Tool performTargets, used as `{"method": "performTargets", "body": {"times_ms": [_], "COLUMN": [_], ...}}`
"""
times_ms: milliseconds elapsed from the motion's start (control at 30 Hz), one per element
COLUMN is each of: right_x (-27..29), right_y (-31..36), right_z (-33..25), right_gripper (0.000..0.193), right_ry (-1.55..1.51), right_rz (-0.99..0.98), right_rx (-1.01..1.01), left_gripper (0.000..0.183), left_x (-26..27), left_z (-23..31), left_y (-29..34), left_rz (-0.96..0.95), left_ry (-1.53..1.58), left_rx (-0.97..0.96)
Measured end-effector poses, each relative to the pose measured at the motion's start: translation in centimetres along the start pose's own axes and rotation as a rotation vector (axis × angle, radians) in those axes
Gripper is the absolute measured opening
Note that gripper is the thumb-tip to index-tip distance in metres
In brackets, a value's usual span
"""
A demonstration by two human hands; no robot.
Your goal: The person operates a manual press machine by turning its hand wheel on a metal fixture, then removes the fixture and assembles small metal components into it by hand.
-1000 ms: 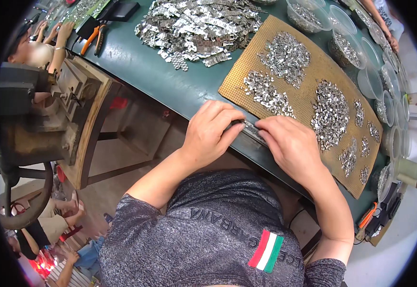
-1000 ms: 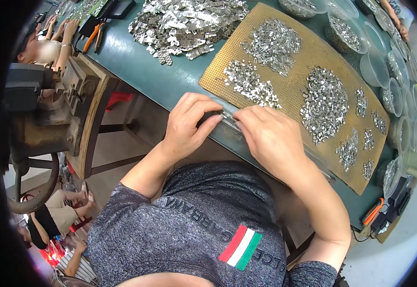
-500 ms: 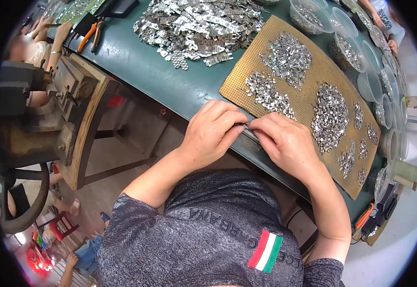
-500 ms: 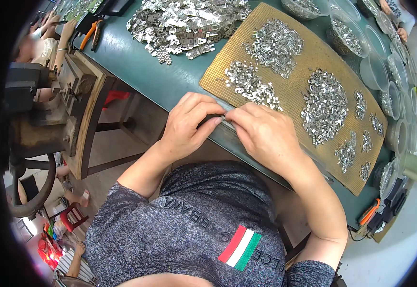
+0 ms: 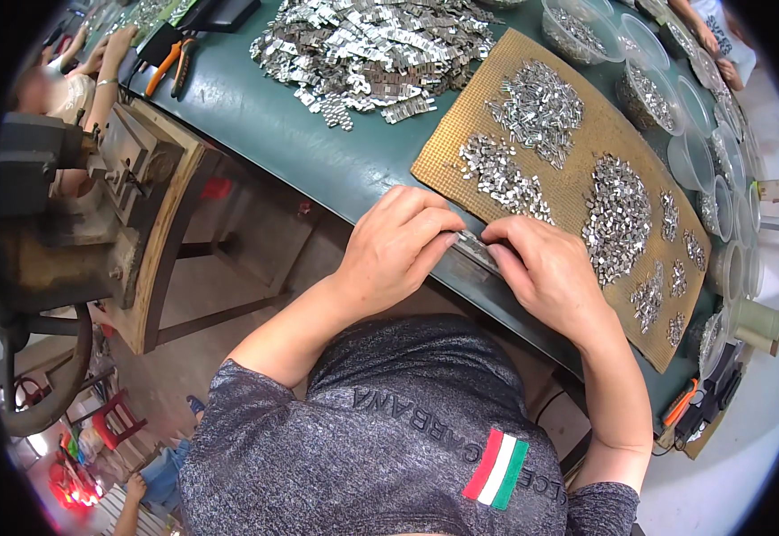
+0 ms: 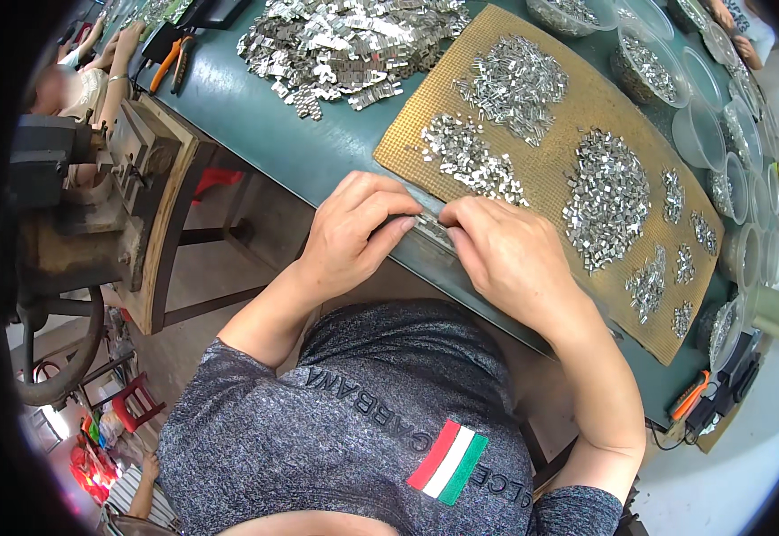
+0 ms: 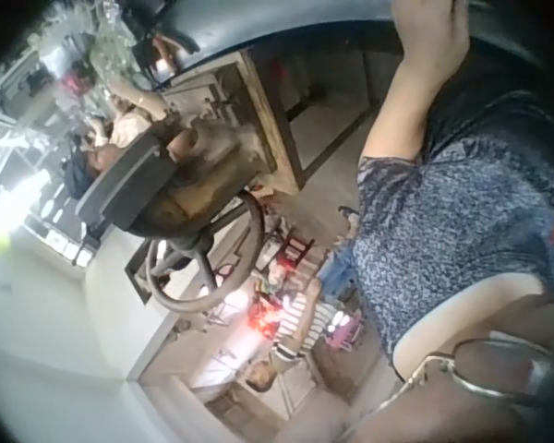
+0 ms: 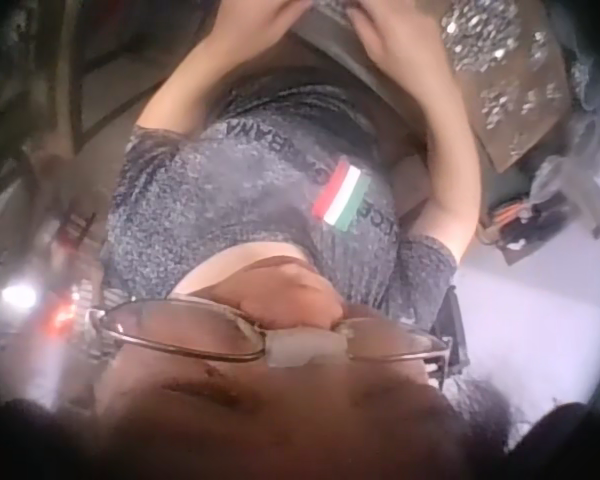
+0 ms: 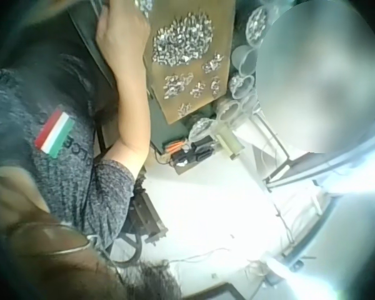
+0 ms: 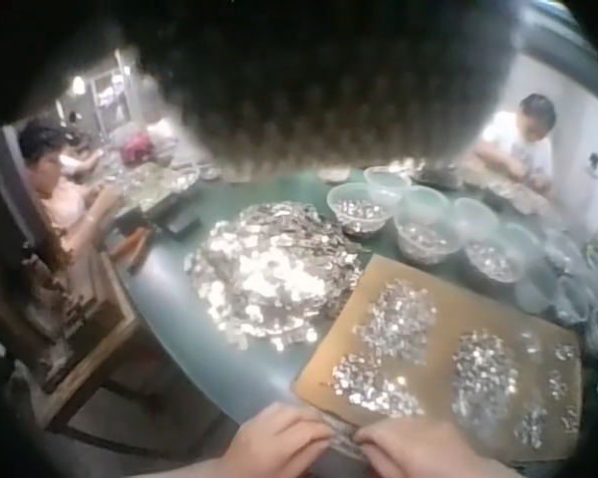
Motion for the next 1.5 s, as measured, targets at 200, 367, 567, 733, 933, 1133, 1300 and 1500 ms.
{"method": "performTargets", "body": {"times_ms": [200, 367, 567, 733, 933, 1133, 1300, 1500], "right_x": [1.2, 3.4, 5.3, 5.4, 8.5, 10.7, 10.9, 9.8], "right_y": [3.2, 7.9, 18.1, 24.0, 26.9, 24.5, 22.2, 19.7], "right_z": [0.1, 1.5, 4.4, 7.6, 10.1, 12.6, 14.4, 15.6], "right_gripper": [0.011, 0.012, 0.012, 0.012, 0.012, 0.011, 0.007, 0.022], "right_ry": [0.033, 0.007, -0.052, -0.066, 0.147, 0.368, 0.481, 0.564], "right_rz": [0.109, 0.32, 0.624, 0.782, 0.949, 0.854, 0.732, 0.506], "right_rx": [-0.027, -0.141, -0.513, -0.581, -0.626, -0.527, -0.588, -0.711], "left_gripper": [0.021, 0.023, 0.021, 0.018, 0.027, 0.03, 0.03, 0.022], "left_x": [0.1, -0.3, -0.7, -2.4, -5.2, -7.7, -8.9, -7.3], "left_z": [1.1, 1.8, 2.7, 4.3, 7.7, 8.9, 8.7, 8.0], "left_y": [-1.0, -1.5, -2.1, -2.6, -3.0, -2.7, -3.2, -2.2], "left_rz": [-0.053, -0.102, -0.064, -0.097, -0.192, -0.194, -0.179, -0.111], "left_ry": [-0.081, -0.115, -0.025, 0.028, 0.093, 0.123, 0.109, 0.099], "left_rx": [-0.115, -0.157, -0.172, -0.258, -0.345, -0.384, -0.399, -0.407]}}
Point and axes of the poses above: each hand's wrist, its own y-axis away from the middle knuckle, its own x-axis out of the back of the hand, z = x × y, the point moved 3 cm from there along -y, towards the middle knuckle, and after that the axes turned 5 degrees about -y, right-handed, at the moved point
